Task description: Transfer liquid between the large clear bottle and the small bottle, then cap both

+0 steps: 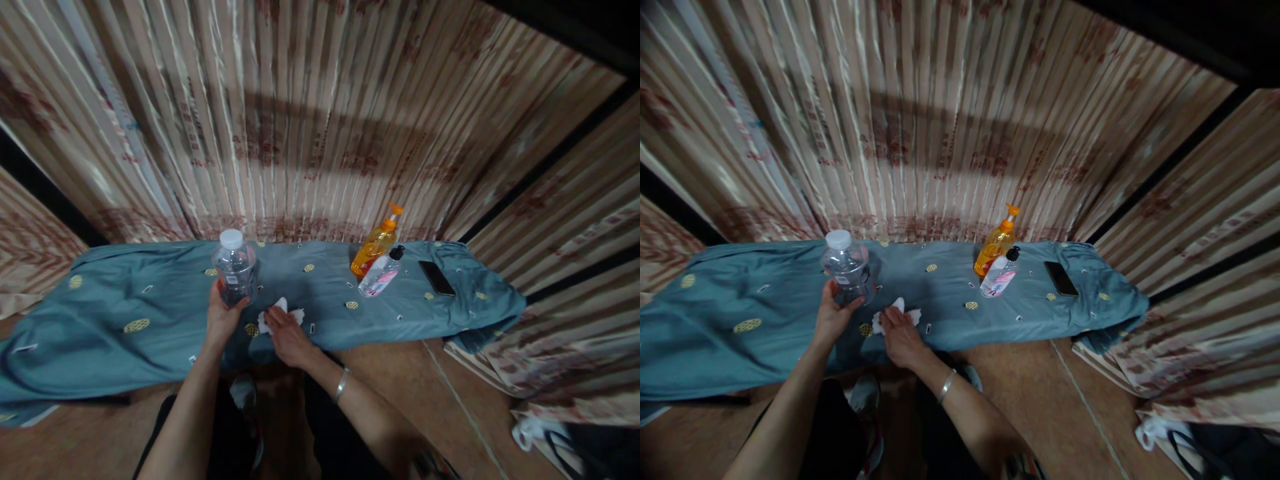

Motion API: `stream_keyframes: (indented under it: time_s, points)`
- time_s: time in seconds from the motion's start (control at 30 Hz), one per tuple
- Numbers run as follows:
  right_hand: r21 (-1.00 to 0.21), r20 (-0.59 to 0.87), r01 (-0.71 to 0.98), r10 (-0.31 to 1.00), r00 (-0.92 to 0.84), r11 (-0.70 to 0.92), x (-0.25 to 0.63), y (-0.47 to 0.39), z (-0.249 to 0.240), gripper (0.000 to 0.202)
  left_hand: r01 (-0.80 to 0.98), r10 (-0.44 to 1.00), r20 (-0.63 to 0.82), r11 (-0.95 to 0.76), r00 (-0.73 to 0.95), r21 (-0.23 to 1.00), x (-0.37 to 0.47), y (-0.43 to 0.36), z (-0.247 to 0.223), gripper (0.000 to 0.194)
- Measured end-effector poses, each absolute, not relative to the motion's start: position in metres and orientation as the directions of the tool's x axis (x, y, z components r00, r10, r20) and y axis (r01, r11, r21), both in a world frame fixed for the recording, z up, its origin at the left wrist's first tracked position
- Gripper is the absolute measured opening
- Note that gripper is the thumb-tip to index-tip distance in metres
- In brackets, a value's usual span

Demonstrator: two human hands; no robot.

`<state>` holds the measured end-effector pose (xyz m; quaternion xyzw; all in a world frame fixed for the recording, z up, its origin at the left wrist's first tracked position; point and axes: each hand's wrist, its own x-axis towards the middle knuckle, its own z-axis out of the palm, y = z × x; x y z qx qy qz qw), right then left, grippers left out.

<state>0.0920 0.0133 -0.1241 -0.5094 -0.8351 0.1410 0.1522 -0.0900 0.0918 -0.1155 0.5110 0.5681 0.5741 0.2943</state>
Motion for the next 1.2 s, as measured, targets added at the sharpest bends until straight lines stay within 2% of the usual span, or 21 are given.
stream_keyframes:
  time_s: [0.07,0.13,0.27,0.33,0.43,0.47,0.53,0.8,1.0,1.2]
  points:
    - [-0.412,0.106,0.778,0.873,-0.477,0.475,0.124,-0.008,-0.126,0.057,0.240,0.920,0.244,-0.174,-0.306,0.955,-0.090,0.091,-0.116,0.079]
    - [-0.416,0.105,0.798,0.895,-0.433,0.435,0.166,-0.022,-0.129,0.061,0.238,0.919,0.229,-0.155,-0.322,0.959,-0.091,0.088,-0.116,0.083]
    - [-0.362,0.123,0.911,0.979,-0.160,0.195,0.247,-0.033,-0.136,0.064,0.232,0.894,0.207,-0.120,-0.397,0.965,-0.095,0.072,-0.107,0.084]
    - [-0.332,0.165,0.937,0.985,-0.055,0.108,0.273,-0.033,-0.140,0.065,0.229,0.869,0.224,-0.132,-0.442,0.964,-0.099,0.059,-0.097,0.075]
    - [-0.314,0.189,0.949,0.982,0.024,0.037,0.286,-0.025,-0.145,0.062,0.222,0.855,0.255,-0.169,-0.452,0.960,-0.101,0.042,-0.081,0.046]
    - [-0.312,0.187,0.950,0.982,0.036,0.025,0.284,-0.021,-0.146,0.060,0.221,0.867,0.256,-0.174,-0.427,0.959,-0.098,0.037,-0.076,0.037]
    - [-0.308,0.182,0.951,0.982,0.053,0.006,0.276,-0.007,-0.148,0.059,0.212,0.908,0.239,-0.173,-0.345,0.962,-0.085,0.032,-0.071,0.030]
    - [-0.287,0.172,0.955,0.977,0.123,-0.070,0.242,0.087,-0.135,0.053,0.160,0.990,0.139,-0.144,0.037,0.977,-0.004,0.032,-0.065,0.026]
    - [-0.303,0.163,0.948,0.975,0.149,-0.094,0.184,0.160,-0.121,0.048,0.149,0.992,0.123,-0.124,0.014,0.981,-0.009,0.047,-0.058,0.039]
    - [-0.328,0.161,0.935,0.983,-0.089,0.138,0.105,0.159,-0.115,0.040,0.146,0.993,0.115,-0.109,-0.027,0.983,-0.017,0.056,-0.058,0.040]
